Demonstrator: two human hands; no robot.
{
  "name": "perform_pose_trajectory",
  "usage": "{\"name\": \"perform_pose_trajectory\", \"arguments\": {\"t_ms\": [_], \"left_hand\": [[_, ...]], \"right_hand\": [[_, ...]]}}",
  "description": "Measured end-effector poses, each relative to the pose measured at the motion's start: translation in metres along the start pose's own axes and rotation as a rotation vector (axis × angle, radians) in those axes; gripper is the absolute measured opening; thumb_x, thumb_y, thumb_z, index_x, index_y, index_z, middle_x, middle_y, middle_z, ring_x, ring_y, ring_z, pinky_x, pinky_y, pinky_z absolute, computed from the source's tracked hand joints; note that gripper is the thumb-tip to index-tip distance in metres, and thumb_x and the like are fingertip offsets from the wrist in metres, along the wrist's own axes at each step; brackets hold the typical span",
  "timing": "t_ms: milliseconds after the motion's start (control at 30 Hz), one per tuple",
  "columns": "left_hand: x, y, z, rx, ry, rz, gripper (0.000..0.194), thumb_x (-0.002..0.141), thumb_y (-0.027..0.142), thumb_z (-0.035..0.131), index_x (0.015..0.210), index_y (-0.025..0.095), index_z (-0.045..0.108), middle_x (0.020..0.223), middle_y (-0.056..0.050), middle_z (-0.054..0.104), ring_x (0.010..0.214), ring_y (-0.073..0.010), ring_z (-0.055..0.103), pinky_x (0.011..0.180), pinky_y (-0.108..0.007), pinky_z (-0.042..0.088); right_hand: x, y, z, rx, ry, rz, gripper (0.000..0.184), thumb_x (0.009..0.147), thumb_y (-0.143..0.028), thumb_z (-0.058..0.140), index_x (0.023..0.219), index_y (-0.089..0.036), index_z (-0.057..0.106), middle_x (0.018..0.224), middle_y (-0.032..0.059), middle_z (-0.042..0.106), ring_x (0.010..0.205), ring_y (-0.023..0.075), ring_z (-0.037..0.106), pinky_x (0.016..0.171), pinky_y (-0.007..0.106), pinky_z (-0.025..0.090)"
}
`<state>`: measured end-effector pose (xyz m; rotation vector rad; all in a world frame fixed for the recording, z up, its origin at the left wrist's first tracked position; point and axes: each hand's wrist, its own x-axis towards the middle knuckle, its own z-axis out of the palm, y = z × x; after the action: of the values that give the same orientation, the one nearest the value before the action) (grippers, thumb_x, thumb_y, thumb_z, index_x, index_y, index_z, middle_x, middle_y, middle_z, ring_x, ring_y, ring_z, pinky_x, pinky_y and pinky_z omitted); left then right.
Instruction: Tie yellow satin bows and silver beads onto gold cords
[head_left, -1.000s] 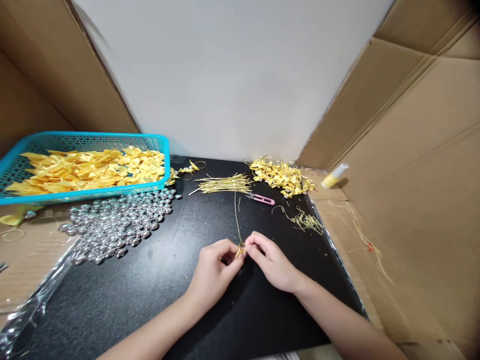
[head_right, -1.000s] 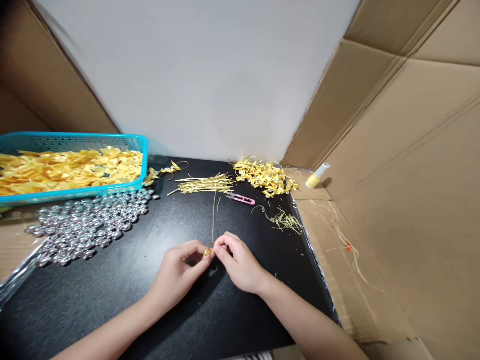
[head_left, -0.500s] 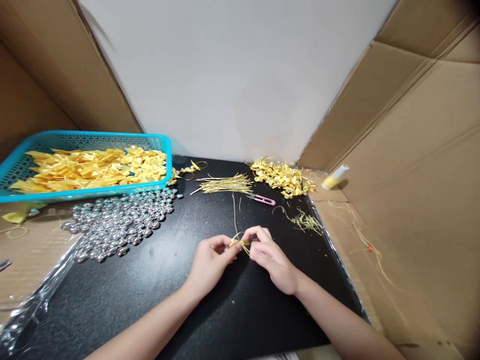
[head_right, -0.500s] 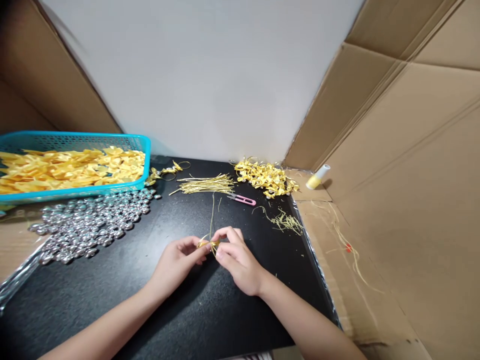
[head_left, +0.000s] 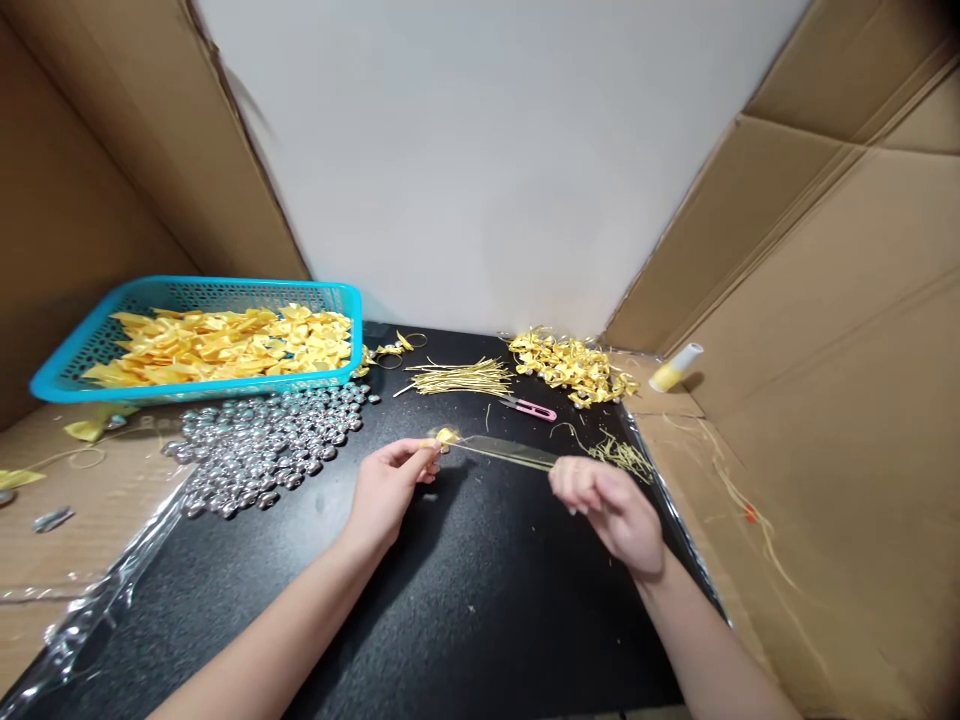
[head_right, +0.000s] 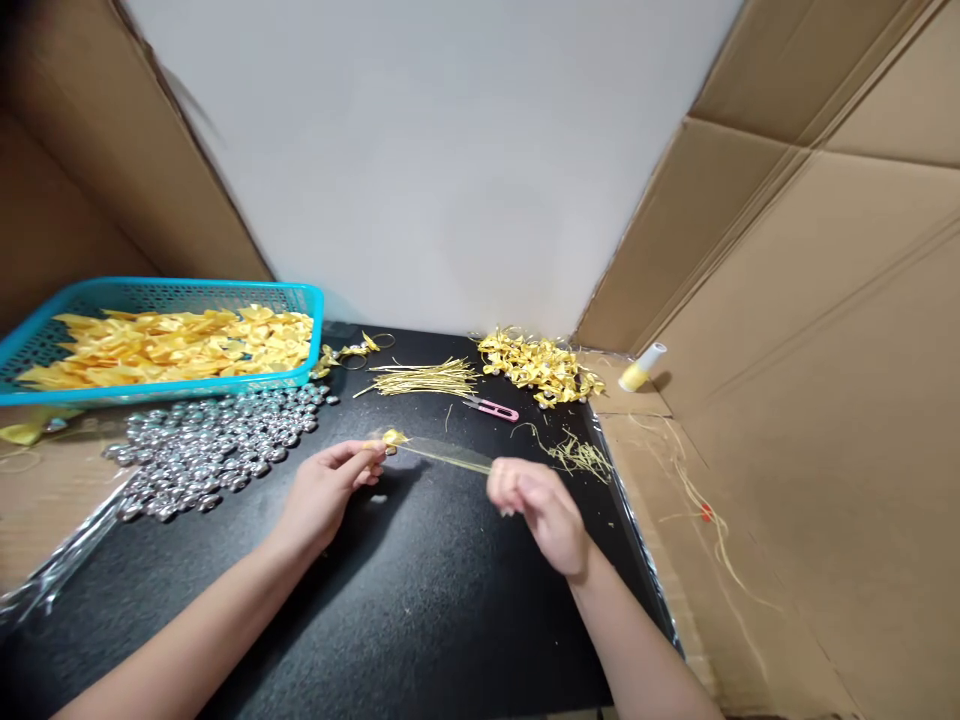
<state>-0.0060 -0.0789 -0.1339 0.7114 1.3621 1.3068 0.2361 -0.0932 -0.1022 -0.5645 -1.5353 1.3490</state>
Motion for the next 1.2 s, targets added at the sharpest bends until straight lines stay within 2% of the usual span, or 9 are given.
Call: {"name": "perform_pose_trajectory", "arguments": {"t_ms": [100,200,333,467,633,800,900,1100,1200], "left_hand": [[0.006,0.000,-0.003,-0.041,0.029,0.012,0.028,0.049,0.035,0.080,0.060,0.011,0.070,0.056,0.000,0.062,0.051,-0.0090,0.050,0.050,-0.020,0.040],[0.011,-0.001,-0.005,-0.073,0.045,0.017,0.030,0.048,0.033,0.080,0.064,0.010,0.071,0.060,-0.003,0.064,0.052,-0.0097,0.052,0.051,-0.021,0.041],[0.015,-0.001,-0.005,-0.098,0.066,0.035,0.031,0.047,0.032,0.080,0.065,0.008,0.071,0.060,-0.004,0.064,0.052,-0.0095,0.053,0.051,-0.021,0.042],[0.017,0.007,-0.006,-0.122,0.086,0.067,0.031,0.045,0.031,0.080,0.064,0.009,0.069,0.059,-0.002,0.063,0.052,-0.0093,0.054,0.052,-0.021,0.043],[0.026,0.028,-0.015,-0.151,0.127,0.103,0.029,0.043,0.028,0.078,0.065,0.012,0.068,0.060,-0.002,0.063,0.052,-0.0104,0.056,0.051,-0.022,0.046],[0.042,0.055,-0.019,-0.142,0.143,0.141,0.029,0.042,0.025,0.080,0.065,0.012,0.068,0.061,-0.001,0.064,0.054,-0.0092,0.056,0.051,-0.019,0.045],[0.049,0.075,-0.010,-0.102,0.111,0.180,0.030,0.042,0.027,0.082,0.064,0.011,0.068,0.062,-0.002,0.064,0.055,-0.0098,0.056,0.049,-0.017,0.044],[0.047,0.127,0.021,0.046,-0.056,0.377,0.025,0.054,0.033,0.083,0.062,0.013,0.070,0.062,-0.003,0.064,0.059,-0.0125,0.056,0.047,-0.019,0.042],[0.042,0.152,0.037,0.185,-0.134,0.543,0.023,0.062,0.037,0.079,0.066,0.015,0.072,0.062,-0.003,0.065,0.058,-0.0126,0.055,0.048,-0.020,0.041]], "right_hand": [[0.003,-0.011,-0.015,0.054,0.309,-0.137,0.037,0.092,-0.034,0.041,0.058,-0.021,0.036,0.057,-0.0020,0.033,0.061,0.0162,0.034,0.065,0.033,0.031],[0.007,-0.025,-0.024,0.131,0.489,-0.104,0.038,0.091,-0.034,0.044,0.057,-0.021,0.033,0.056,-0.0041,0.024,0.055,0.0148,0.024,0.059,0.030,0.030],[0.009,-0.035,-0.038,0.279,0.565,0.081,0.037,0.091,-0.031,0.042,0.059,-0.021,0.029,0.055,-0.0069,0.012,0.049,0.0127,0.012,0.049,0.024,0.028],[0.008,-0.032,-0.057,0.406,0.597,0.305,0.031,0.088,-0.027,0.041,0.059,-0.021,0.033,0.056,-0.0081,0.012,0.046,0.0105,0.009,0.043,0.020,0.024],[-0.005,-0.031,-0.074,0.334,0.514,0.416,0.023,0.081,-0.026,0.054,0.061,-0.019,0.045,0.053,-0.0095,0.018,0.045,0.0073,0.012,0.044,0.020,0.025],[-0.018,-0.037,-0.077,-0.319,0.073,0.608,0.018,0.079,-0.035,0.064,0.078,-0.017,0.066,0.063,-0.0011,0.052,0.059,0.0128,0.047,0.060,0.028,0.039],[-0.015,-0.033,-0.073,-0.678,-0.126,0.660,0.014,0.081,-0.031,0.060,0.082,-0.020,0.070,0.073,0.0029,0.063,0.066,0.0170,0.055,0.065,0.031,0.042],[0.012,-0.025,-0.055,-1.154,-0.135,0.548,0.019,0.077,-0.027,0.063,0.090,-0.019,0.074,0.090,0.0153,0.071,0.087,0.0323,0.063,0.080,0.048,0.044],[0.032,-0.031,-0.032,-1.076,-0.020,0.435,0.024,0.078,-0.036,0.065,0.092,-0.019,0.073,0.099,0.0171,0.071,0.101,0.0360,0.059,0.094,0.056,0.036]]}}
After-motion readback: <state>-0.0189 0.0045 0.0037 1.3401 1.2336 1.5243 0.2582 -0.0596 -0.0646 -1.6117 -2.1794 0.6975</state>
